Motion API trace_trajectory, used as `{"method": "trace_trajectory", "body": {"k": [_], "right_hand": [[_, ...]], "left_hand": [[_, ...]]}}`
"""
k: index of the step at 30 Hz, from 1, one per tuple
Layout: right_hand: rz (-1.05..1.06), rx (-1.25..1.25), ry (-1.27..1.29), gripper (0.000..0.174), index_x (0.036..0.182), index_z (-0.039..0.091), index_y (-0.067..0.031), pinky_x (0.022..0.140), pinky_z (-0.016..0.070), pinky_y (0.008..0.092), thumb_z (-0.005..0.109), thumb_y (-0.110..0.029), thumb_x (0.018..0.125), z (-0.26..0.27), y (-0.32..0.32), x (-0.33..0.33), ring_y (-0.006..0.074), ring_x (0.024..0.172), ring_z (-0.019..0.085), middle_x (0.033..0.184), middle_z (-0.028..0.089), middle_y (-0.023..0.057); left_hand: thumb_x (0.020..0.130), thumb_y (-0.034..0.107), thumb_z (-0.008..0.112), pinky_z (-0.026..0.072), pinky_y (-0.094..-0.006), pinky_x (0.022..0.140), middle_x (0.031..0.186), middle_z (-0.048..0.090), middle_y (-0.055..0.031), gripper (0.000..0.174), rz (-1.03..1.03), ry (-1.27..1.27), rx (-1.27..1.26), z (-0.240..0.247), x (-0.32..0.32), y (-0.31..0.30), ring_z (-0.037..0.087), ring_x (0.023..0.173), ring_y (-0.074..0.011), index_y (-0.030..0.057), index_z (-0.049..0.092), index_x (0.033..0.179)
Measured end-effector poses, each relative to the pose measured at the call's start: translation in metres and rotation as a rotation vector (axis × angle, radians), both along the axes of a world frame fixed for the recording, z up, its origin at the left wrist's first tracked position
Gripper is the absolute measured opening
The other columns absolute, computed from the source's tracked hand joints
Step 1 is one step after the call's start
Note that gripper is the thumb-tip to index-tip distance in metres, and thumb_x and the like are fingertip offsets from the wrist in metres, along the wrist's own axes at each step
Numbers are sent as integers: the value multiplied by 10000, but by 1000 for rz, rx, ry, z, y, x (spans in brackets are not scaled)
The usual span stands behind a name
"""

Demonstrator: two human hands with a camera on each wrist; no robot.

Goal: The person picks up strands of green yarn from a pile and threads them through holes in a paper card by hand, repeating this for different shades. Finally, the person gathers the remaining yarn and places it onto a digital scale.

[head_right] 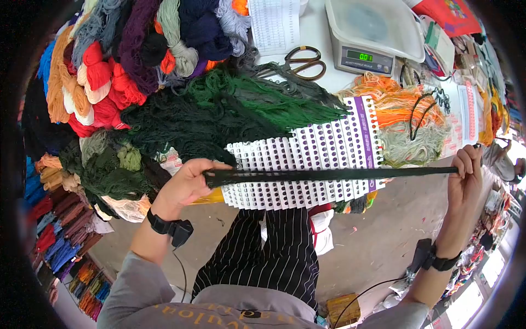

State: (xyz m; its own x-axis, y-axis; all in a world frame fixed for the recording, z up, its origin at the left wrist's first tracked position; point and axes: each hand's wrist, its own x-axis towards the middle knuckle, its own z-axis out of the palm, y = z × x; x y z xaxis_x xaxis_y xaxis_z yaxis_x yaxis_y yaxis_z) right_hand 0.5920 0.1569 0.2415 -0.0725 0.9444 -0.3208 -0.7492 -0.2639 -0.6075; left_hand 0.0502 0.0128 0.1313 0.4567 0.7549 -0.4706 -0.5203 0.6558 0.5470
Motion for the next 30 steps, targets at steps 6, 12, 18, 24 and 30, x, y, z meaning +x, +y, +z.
{"method": "trace_trajectory", "body": {"k": [6,12,18,24,30], "right_hand": [[-225,-5,-455,158,933,453,-19,489,299,187,455,-163,999,1,22,89,68,588,330,787,427,15],[-620,176,-1116,214,876,569,-4,501,256,207,521,-191,968,16,23,169,63,578,324,668,394,-30],[300,380,-1634,283,1152,613,-17,783,474,253,565,8,874,-90,-43,-73,135,869,584,1028,625,49],[601,86,-1328,169,1041,591,-13,628,491,249,590,-34,874,-163,-59,-209,112,647,589,737,627,67],[552,192,-1429,114,954,638,-41,609,499,324,590,-118,884,-202,-60,-222,259,675,649,773,653,141]], "left_hand": [[932,135,578,406,-179,569,728,580,16,220,-162,211,-31,-12,-8,7,530,649,-42,5,635,1101],[948,189,541,376,-173,533,918,687,-14,254,97,1025,99,-46,-37,-6,489,607,-24,10,656,1086],[986,282,466,238,-162,419,1106,656,-74,363,68,302,-169,-49,58,9,289,472,-9,24,570,1219],[988,300,462,281,-185,473,1263,562,-89,436,99,133,-286,-55,126,39,343,536,-49,30,455,1331],[985,304,471,325,-201,485,1226,564,-82,441,88,134,-354,-71,140,45,394,543,-61,36,449,1335]]}}
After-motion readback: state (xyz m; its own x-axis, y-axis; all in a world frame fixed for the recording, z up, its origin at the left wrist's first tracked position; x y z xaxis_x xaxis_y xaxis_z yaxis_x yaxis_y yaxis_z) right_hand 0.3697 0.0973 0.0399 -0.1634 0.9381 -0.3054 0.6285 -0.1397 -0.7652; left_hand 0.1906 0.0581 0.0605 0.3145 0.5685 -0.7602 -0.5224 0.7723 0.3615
